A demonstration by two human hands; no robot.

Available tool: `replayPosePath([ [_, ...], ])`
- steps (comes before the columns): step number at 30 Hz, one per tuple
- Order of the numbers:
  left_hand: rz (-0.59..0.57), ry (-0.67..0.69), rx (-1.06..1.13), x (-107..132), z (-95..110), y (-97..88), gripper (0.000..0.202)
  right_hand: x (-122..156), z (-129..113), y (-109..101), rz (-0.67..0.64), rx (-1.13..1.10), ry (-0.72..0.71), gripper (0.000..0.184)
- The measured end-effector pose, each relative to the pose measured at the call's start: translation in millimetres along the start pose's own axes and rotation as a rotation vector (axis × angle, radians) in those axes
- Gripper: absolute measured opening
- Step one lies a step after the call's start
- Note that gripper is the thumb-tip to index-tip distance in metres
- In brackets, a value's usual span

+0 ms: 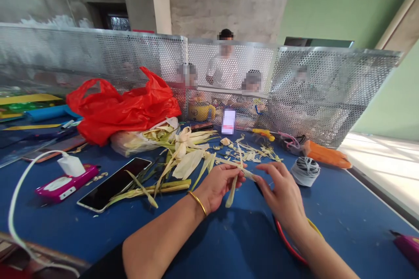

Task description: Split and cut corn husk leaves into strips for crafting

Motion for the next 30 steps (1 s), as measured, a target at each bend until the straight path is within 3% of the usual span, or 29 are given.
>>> replayPosePath([
  [5,-0.031,-0.027,-0.090,4.6,-3.0,5.2,0.023,0.0,2.0,24.8,-0.209,0.020,-0.048,0.028],
  [11,0.049,0.265,-0.408,0.8,11.6,1.4,0.021,3.9,-5.1,23.7,-0.259,0.002,-0.031,0.035],
  [13,0.065,0.289,-0.459,-0.3,14.3,-0.2,0.020,3.0,-2.4,20.2,-0.269,-0.037,0.013,0.036],
  [17,0.021,0.185,-0.477,-0.8,10.4,-0.7,0.025,0.3,16.1,25.4,-0.359,-0.315,0.222,0.042],
  [21,-0.124,0.057,-0.417,1.9,-0.6,7.4,0.039,4.2,41.5,38.6,-0.326,-0.772,0.603,0.050],
  [23,-0.174,0.012,-0.421,3.3,-6.9,11.2,0.043,9.5,43.4,48.2,-0.333,-0.940,0.718,0.047],
  [26,-0.141,0.037,-0.516,3.8,-9.2,10.6,0.037,11.8,41.1,52.6,-0.280,-1.021,0.717,0.038],
  [30,-0.150,0.118,-0.656,6.5,-7.4,13.9,0.028,5.9,43.5,40.9,-0.135,-0.812,0.566,0.033],
])
Point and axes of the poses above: each hand's wrist, its own x-axis away from the middle knuckle, its own y-axis out of the palm, z = x × y, the point moved 8 cm from there along -x, towards the middle knuckle, and after that the axes turned 1 degree about z, right-handed, at the moved point
